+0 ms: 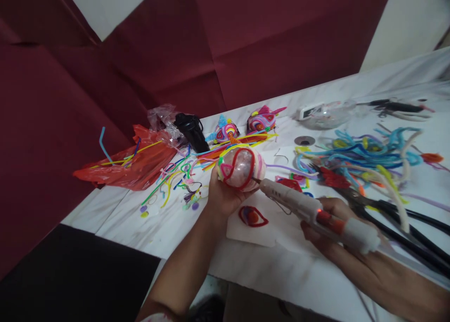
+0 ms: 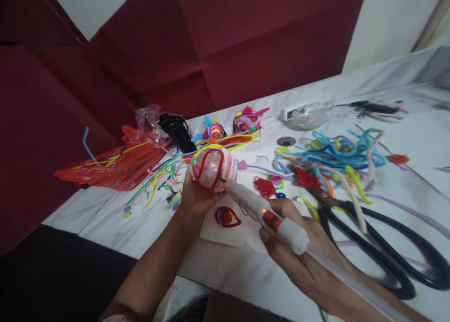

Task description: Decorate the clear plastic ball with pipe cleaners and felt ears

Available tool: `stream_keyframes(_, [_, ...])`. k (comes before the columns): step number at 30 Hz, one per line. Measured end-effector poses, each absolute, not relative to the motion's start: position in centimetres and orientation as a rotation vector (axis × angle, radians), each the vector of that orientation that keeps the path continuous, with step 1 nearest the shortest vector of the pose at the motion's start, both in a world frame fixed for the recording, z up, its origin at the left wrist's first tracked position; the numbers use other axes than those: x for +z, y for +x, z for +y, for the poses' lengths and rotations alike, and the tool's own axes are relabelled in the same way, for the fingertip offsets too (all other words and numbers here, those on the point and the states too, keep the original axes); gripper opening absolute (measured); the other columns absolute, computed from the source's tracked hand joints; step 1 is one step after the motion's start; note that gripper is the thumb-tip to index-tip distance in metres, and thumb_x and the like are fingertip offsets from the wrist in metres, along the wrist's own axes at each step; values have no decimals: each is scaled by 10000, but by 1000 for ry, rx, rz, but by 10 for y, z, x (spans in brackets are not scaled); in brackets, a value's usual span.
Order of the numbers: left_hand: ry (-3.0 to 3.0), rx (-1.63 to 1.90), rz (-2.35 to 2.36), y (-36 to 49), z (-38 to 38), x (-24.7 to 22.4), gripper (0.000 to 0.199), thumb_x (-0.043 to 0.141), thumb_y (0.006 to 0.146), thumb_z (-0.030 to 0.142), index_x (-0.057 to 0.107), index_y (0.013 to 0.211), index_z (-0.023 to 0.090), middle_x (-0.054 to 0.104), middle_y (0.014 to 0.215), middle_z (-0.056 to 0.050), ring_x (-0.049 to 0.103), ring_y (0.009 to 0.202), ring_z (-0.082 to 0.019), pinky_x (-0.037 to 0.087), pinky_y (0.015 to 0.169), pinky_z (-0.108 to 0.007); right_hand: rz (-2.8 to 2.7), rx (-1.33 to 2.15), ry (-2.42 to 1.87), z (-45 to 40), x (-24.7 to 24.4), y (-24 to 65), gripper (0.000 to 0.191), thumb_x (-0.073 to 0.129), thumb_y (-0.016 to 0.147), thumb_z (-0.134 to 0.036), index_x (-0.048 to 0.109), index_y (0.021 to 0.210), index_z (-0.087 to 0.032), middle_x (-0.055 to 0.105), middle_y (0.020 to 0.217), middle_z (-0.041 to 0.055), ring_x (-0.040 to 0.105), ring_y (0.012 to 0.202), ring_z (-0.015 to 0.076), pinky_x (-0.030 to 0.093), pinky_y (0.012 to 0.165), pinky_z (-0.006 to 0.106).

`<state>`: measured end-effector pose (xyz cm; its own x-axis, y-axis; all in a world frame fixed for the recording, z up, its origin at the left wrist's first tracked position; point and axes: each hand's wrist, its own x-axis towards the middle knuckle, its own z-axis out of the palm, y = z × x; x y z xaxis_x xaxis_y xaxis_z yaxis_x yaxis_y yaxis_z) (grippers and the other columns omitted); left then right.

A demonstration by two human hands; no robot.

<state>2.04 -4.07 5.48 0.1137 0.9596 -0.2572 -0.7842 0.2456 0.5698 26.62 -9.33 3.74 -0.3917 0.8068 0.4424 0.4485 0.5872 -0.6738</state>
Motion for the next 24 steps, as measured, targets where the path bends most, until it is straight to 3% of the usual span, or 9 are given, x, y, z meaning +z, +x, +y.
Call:
stream_keyframes(4, [295, 1328, 687, 22, -40, 55, 538, 421, 924, 527, 631, 1184, 105, 729, 990, -173, 690, 837, -310, 576, 678, -436, -2063, 719, -904, -94, 34, 264, 76, 441, 984, -387, 463, 1029, -331, 589, 616, -62, 607, 487, 201, 461, 421, 289])
stream_keyframes(10, [261, 1335, 700, 23, -40, 56, 516, 440, 922, 542, 645, 1138, 120, 720, 895, -134, 677, 769, -263, 545, 598, -341, -1987, 753, -1008, -102, 28, 257, 183, 434, 986, -473, 491, 1020, -303, 608, 682, -32, 572, 513, 203, 391, 462, 312])
stream_keyframes(15, [244, 1348, 726, 23, -41, 55, 543, 450, 921, 564, 621, 1205, 134, 720, 957, -126, 673, 792, -257, 565, 676, -389, -2006, 708, -1031, -107, 31, 251, 198, 414, 997, -480, 485, 1026, -298, 543, 595, -66, 518, 449, 184, 347, 460, 311])
stream_keyframes(24, [233, 1355, 717, 25, -40, 55, 584, 450, 927, 578, 584, 1279, 132, 719, 1045, -131, 682, 976, -297, 536, 908, -517, -2126, 446, -901, -101, 29, 251, 97, 390, 999, -346, 444, 1053, -286, 561, 578, -69, 578, 430, 201, 360, 424, 311])
